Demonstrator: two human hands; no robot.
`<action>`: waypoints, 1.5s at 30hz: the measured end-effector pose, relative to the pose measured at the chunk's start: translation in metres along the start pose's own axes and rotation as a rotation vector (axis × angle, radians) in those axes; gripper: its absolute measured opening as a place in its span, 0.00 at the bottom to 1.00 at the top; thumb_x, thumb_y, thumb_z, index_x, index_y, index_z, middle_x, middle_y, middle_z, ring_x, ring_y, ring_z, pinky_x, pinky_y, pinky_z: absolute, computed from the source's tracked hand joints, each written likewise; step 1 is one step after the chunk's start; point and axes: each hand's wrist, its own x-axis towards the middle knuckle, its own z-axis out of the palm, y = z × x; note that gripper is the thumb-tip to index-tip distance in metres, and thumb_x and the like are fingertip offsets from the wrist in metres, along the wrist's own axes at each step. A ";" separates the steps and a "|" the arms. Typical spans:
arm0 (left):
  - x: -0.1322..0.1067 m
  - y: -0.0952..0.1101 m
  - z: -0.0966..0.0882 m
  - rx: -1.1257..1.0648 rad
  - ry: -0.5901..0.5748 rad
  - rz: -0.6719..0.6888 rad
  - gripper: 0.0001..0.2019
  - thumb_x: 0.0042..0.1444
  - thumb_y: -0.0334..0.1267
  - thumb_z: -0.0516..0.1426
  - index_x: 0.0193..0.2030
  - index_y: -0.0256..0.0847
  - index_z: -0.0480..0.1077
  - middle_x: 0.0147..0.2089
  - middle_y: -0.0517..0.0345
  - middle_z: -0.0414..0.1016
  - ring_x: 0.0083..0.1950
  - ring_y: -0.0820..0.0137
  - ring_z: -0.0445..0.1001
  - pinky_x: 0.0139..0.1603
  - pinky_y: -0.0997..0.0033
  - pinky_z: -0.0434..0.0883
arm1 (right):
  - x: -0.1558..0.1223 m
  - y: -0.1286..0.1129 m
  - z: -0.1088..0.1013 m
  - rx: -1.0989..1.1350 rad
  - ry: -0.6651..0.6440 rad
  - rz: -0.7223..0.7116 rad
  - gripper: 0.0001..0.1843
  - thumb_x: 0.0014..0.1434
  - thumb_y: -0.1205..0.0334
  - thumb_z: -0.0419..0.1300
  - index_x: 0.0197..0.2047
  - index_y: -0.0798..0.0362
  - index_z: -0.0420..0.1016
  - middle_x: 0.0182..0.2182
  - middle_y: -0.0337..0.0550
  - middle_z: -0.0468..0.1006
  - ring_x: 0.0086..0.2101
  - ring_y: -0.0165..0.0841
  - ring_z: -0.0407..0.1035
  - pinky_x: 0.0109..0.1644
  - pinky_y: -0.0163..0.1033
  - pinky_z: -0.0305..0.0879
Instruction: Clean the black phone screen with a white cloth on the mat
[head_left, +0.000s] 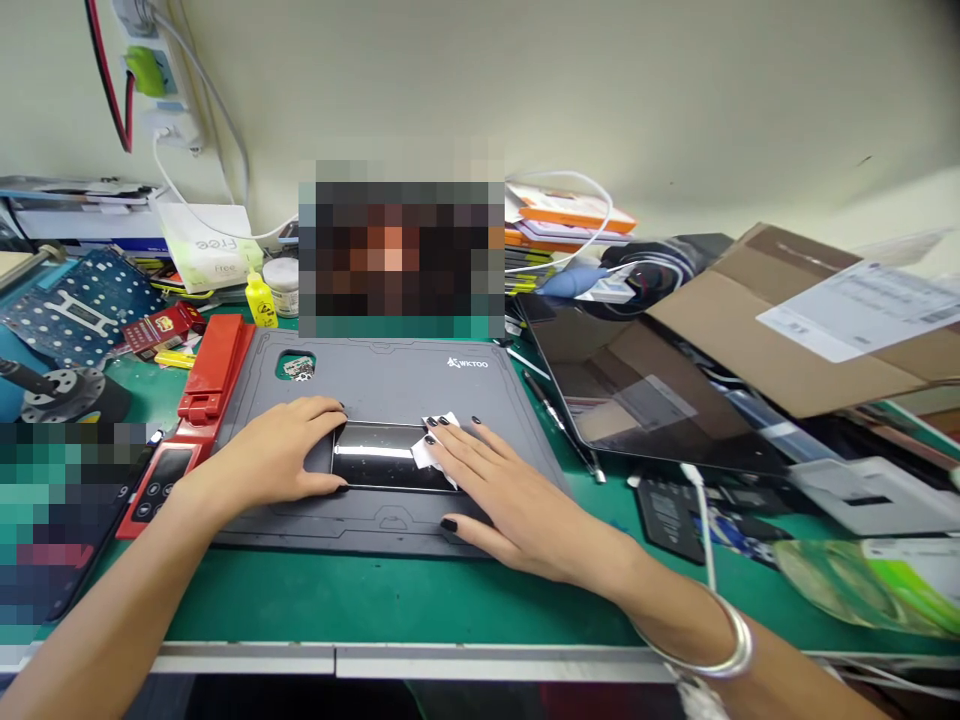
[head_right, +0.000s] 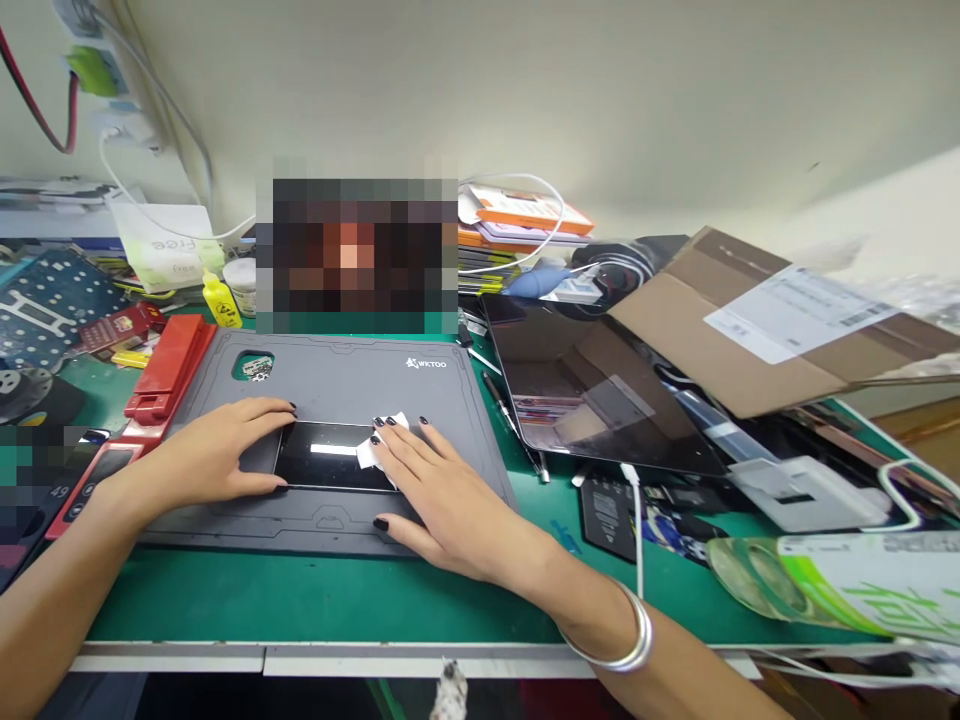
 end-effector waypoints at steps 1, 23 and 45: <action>0.000 0.000 0.000 0.002 -0.001 -0.002 0.32 0.55 0.49 0.63 0.63 0.36 0.65 0.67 0.43 0.64 0.64 0.51 0.67 0.64 0.51 0.66 | 0.000 -0.001 0.000 0.001 -0.006 -0.014 0.34 0.66 0.55 0.55 0.69 0.64 0.56 0.69 0.62 0.54 0.68 0.51 0.48 0.70 0.64 0.48; 0.001 0.004 -0.004 -0.005 -0.019 -0.037 0.32 0.55 0.48 0.63 0.64 0.37 0.65 0.68 0.43 0.63 0.67 0.52 0.65 0.67 0.53 0.64 | 0.003 0.002 -0.003 0.041 -0.031 -0.026 0.34 0.66 0.54 0.55 0.70 0.62 0.55 0.71 0.60 0.51 0.69 0.49 0.45 0.71 0.63 0.45; 0.000 0.003 -0.002 0.009 0.008 -0.010 0.31 0.55 0.50 0.63 0.62 0.37 0.66 0.67 0.43 0.65 0.65 0.52 0.66 0.64 0.53 0.66 | 0.001 0.006 0.002 0.041 0.060 -0.016 0.33 0.67 0.56 0.54 0.72 0.56 0.53 0.70 0.56 0.55 0.68 0.47 0.49 0.70 0.63 0.48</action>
